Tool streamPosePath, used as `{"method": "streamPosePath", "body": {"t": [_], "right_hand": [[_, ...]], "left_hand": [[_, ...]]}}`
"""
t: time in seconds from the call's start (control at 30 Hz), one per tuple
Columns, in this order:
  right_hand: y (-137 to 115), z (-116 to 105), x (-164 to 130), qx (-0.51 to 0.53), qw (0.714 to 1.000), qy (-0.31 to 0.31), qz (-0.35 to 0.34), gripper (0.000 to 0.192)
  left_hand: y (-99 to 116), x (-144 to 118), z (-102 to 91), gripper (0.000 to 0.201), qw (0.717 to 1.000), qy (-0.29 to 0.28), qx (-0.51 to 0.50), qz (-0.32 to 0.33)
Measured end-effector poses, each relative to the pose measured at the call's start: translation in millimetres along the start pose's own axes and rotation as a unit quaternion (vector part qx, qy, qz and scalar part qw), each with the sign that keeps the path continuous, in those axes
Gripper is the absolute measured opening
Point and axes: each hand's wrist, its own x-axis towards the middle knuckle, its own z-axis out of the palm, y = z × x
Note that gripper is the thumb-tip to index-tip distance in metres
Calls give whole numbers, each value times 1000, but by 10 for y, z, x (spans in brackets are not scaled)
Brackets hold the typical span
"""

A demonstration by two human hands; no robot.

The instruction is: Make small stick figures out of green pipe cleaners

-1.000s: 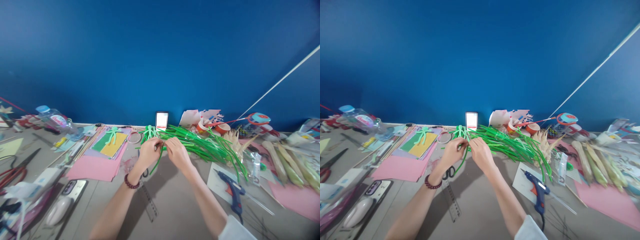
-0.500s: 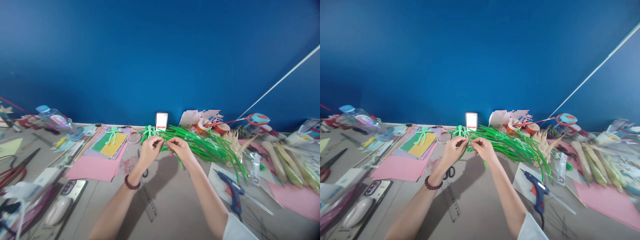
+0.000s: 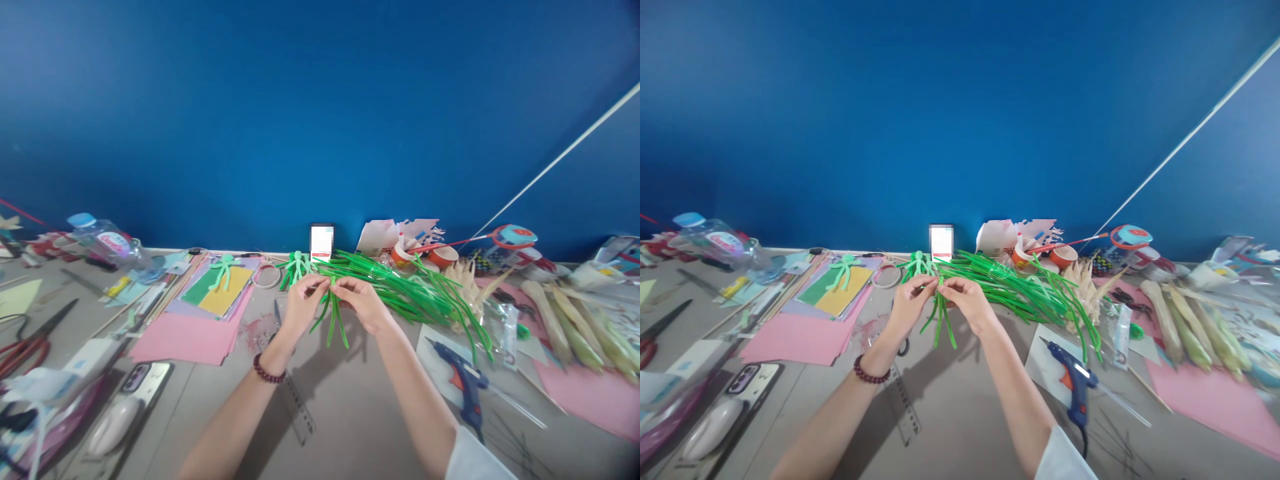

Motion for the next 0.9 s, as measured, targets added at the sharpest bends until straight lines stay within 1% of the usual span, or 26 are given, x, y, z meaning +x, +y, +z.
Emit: {"method": "streamPosePath", "body": {"t": [0.13, 0.3, 0.37, 0.43, 0.47, 0.57, 0.7, 0.8, 0.9], "right_hand": [[5, 9, 6, -11, 1000, 15, -12, 31], [13, -16, 32, -16, 997, 50, -49, 39], [26, -33, 46, -5, 997, 55, -58, 41], [41, -47, 57, -4, 996, 61, -62, 41], [47, -52, 61, -5, 996, 63, -62, 40], [56, -62, 68, -7, 996, 59, -66, 38], [65, -81, 84, -33, 996, 54, -55, 36], [66, -105, 94, -61, 996, 41, -54, 31], [42, -121, 87, -61, 996, 17, -59, 27]], "left_hand": [[2, -7, -2, 19, 997, -7, -49, -64], [-13, -10, -8, 30, 986, -40, -127, -100], [-21, -12, -4, 34, 982, -69, -144, -100], [-34, -13, 6, 37, 982, -91, -145, -83], [-44, -12, 11, 37, 984, -94, -138, -68], [-76, -3, 22, 35, 991, -80, -99, -28], [-100, 11, 31, 37, 992, -79, -84, -47], [-87, 8, 41, 36, 987, -92, -118, -57], [-46, -3, 42, 33, 981, -114, -145, -61]]}}
